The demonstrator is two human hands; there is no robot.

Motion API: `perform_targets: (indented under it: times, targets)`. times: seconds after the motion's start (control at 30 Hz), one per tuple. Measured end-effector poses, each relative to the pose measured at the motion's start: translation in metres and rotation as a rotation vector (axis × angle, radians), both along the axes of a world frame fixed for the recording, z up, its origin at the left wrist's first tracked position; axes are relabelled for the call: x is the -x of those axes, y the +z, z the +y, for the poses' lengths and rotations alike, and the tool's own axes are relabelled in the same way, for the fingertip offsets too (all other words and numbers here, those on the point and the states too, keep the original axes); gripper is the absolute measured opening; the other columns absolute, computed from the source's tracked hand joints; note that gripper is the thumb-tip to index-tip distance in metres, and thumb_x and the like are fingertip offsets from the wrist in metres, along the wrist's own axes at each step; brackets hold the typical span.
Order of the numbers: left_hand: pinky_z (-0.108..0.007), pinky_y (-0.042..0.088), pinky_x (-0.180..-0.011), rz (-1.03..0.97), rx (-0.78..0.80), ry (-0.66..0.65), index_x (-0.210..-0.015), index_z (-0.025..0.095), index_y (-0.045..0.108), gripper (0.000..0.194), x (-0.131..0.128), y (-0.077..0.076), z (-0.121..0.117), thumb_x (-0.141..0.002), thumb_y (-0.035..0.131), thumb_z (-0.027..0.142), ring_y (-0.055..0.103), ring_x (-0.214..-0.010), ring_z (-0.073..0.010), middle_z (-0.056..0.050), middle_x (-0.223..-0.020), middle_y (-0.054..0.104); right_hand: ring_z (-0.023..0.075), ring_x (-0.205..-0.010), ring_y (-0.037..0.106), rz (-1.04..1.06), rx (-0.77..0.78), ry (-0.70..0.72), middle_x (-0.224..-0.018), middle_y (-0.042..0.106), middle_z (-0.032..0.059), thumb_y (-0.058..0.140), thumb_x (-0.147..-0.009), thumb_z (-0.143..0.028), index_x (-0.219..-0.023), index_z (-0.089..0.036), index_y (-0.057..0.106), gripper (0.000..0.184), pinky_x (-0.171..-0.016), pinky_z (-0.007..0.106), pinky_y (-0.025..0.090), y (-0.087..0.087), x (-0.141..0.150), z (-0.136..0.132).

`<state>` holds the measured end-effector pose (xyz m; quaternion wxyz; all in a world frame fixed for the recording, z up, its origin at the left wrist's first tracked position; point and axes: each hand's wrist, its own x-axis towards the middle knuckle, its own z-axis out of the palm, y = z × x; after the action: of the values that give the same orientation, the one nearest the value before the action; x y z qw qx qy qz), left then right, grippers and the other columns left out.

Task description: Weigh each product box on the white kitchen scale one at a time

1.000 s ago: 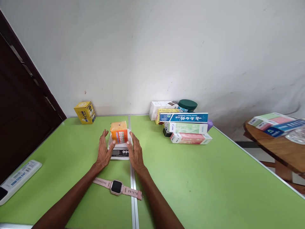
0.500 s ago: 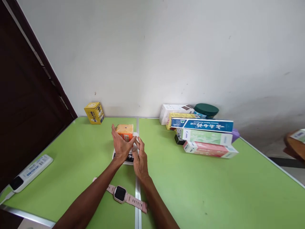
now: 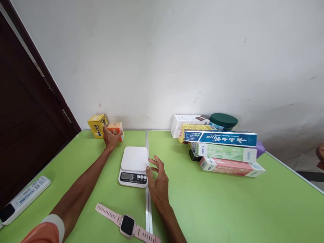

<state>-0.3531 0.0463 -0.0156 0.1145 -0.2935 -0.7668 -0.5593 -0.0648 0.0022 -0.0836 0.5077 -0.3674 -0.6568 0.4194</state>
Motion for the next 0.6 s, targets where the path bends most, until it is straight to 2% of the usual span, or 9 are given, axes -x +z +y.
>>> perform_targets:
  times: [0.03,0.1,0.23,0.33,0.43,0.6]
  targets:
    - [-0.055,0.052,-0.116,-0.016,0.011,0.013,-0.142,0.020,0.048,0.086,0.010,-0.005,0.006,-0.067,0.091,0.023,0.063,-0.140,-0.0400,-0.022,-0.146,0.062,0.0319,-0.100,0.079,-0.008,0.022,-0.003,-0.133,0.078,0.0157,0.061,-0.100,-0.058,-0.146,-0.026,0.057,0.057,-0.061,0.039,0.061,-0.001,-0.001,0.001]
    - [-0.055,0.051,-0.116,-0.034,0.016,0.030,-0.141,0.020,0.048,0.085,0.025,-0.016,0.017,-0.067,0.091,0.022,0.063,-0.140,-0.0399,-0.023,-0.147,0.062,0.0307,-0.096,0.079,-0.019,0.057,-0.013,-0.130,0.079,0.0152,0.063,-0.099,-0.060,-0.144,-0.026,0.058,0.056,-0.058,0.036,0.060,-0.004,-0.003,0.003]
    - [-0.055,0.047,-0.121,-0.037,0.010,0.054,-0.142,0.019,0.047,0.086,0.042,-0.034,0.034,-0.067,0.091,0.021,0.058,-0.145,-0.0393,-0.024,-0.150,0.059,0.0309,-0.106,0.078,-0.018,0.078,-0.043,-0.124,0.080,0.0142,0.061,-0.101,-0.060,-0.142,-0.026,0.060,0.053,-0.075,0.042,0.065,-0.010,-0.007,0.005]
    - [-0.056,0.041,-0.127,-0.021,0.028,0.069,-0.144,0.015,0.045,0.088,0.053,-0.038,0.044,-0.069,0.090,0.021,0.052,-0.151,-0.0400,-0.026,-0.153,0.056,0.0307,-0.109,0.078,-0.011,0.090,-0.055,-0.121,0.080,0.0140,0.062,-0.101,-0.059,-0.140,-0.027,0.061,0.051,-0.079,0.043,0.066,-0.014,-0.007,0.007]
    - [-0.056,0.034,-0.131,-0.026,0.043,0.083,-0.148,0.012,0.041,0.093,0.062,-0.037,0.054,-0.069,0.089,0.019,0.047,-0.155,-0.0402,-0.028,-0.157,0.052,0.0291,-0.102,0.079,-0.017,0.107,-0.065,-0.117,0.081,0.0128,0.062,-0.101,-0.057,-0.138,-0.027,0.062,0.048,-0.078,0.042,0.066,-0.014,-0.007,0.007]
    - [-0.056,0.022,-0.137,-0.021,0.063,0.057,-0.155,0.007,0.031,0.104,0.075,-0.037,0.068,-0.070,0.089,0.016,0.037,-0.160,-0.0397,-0.032,-0.165,0.040,0.0260,-0.098,0.080,-0.034,0.080,-0.061,-0.112,0.082,0.0105,0.060,-0.103,-0.047,-0.138,-0.025,0.062,0.041,-0.080,0.039,0.066,-0.006,-0.004,0.004]
